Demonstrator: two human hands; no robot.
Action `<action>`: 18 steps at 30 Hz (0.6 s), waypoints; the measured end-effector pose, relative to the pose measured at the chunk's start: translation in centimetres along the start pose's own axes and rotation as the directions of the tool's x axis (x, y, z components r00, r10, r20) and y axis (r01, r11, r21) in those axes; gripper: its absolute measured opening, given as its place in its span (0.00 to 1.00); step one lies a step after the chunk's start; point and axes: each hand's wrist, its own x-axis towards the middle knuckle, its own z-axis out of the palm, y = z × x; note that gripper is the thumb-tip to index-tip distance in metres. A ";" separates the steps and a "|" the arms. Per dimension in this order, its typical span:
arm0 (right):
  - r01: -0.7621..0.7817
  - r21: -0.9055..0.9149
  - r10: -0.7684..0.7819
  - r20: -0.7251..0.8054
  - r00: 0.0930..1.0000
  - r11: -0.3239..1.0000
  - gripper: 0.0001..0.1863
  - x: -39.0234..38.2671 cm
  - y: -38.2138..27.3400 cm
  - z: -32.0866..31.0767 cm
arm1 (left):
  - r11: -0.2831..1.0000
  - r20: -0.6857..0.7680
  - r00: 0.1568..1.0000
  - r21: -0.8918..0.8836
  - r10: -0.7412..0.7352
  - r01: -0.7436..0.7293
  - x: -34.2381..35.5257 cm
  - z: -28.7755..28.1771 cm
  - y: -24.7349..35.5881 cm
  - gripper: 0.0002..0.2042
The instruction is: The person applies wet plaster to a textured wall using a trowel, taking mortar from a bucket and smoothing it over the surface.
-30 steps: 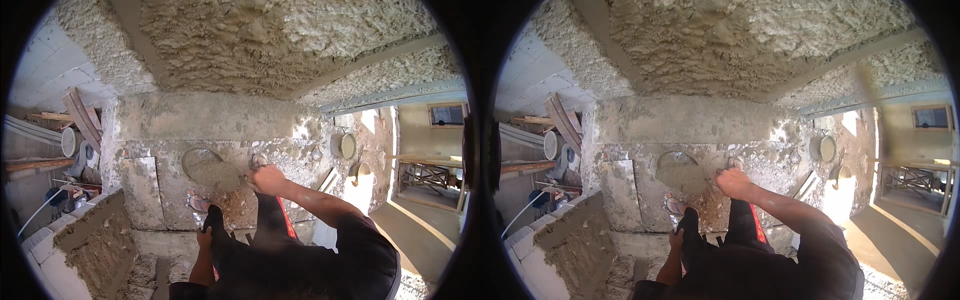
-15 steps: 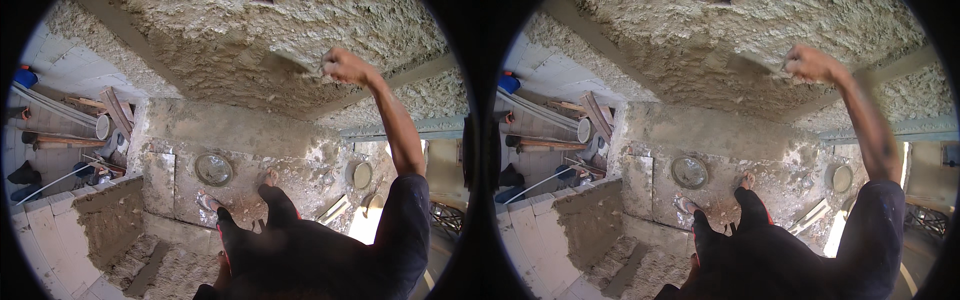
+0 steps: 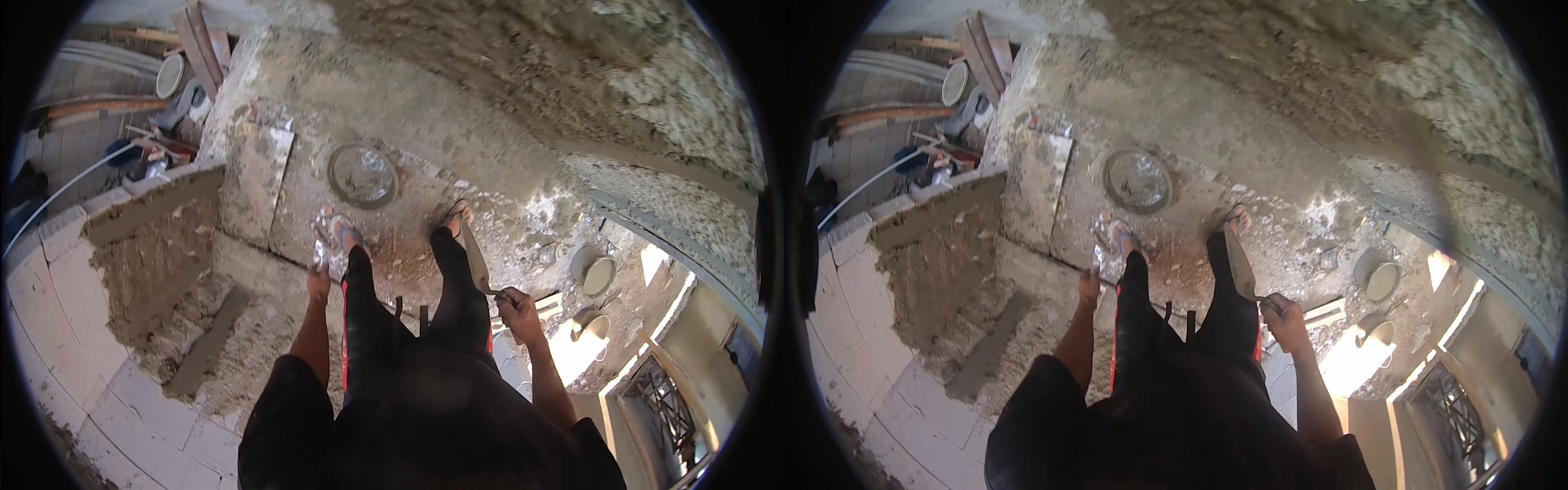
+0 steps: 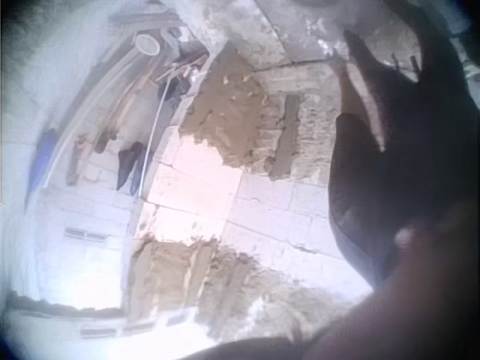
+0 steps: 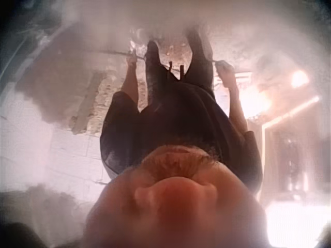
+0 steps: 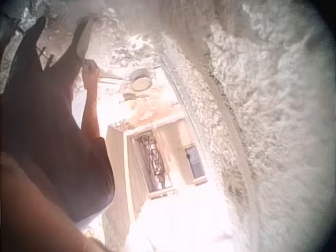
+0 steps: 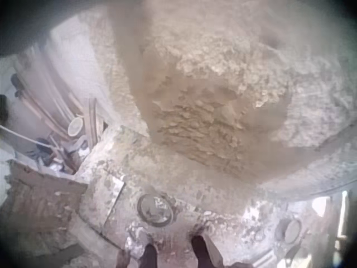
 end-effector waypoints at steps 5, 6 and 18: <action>0.040 -0.540 -0.001 0.072 0.997 0.841 0.15 7.6 -1.2 13.7 | 0.971 0.032 0.999 -0.238 0.009 -0.001 16.5 3.1 8.8 0.34; 0.032 -0.639 0.034 0.091 0.995 0.768 0.16 10.5 -1.9 16.0 | 0.966 0.014 0.997 -0.248 0.079 -0.073 19.5 3.3 8.9 0.35; 0.471 -0.855 -0.318 0.519 0.794 -0.220 0.09 46.5 -9.5 32.8 | 0.752 0.315 0.946 -0.641 0.072 0.156 30.5 9.8 13.0 0.30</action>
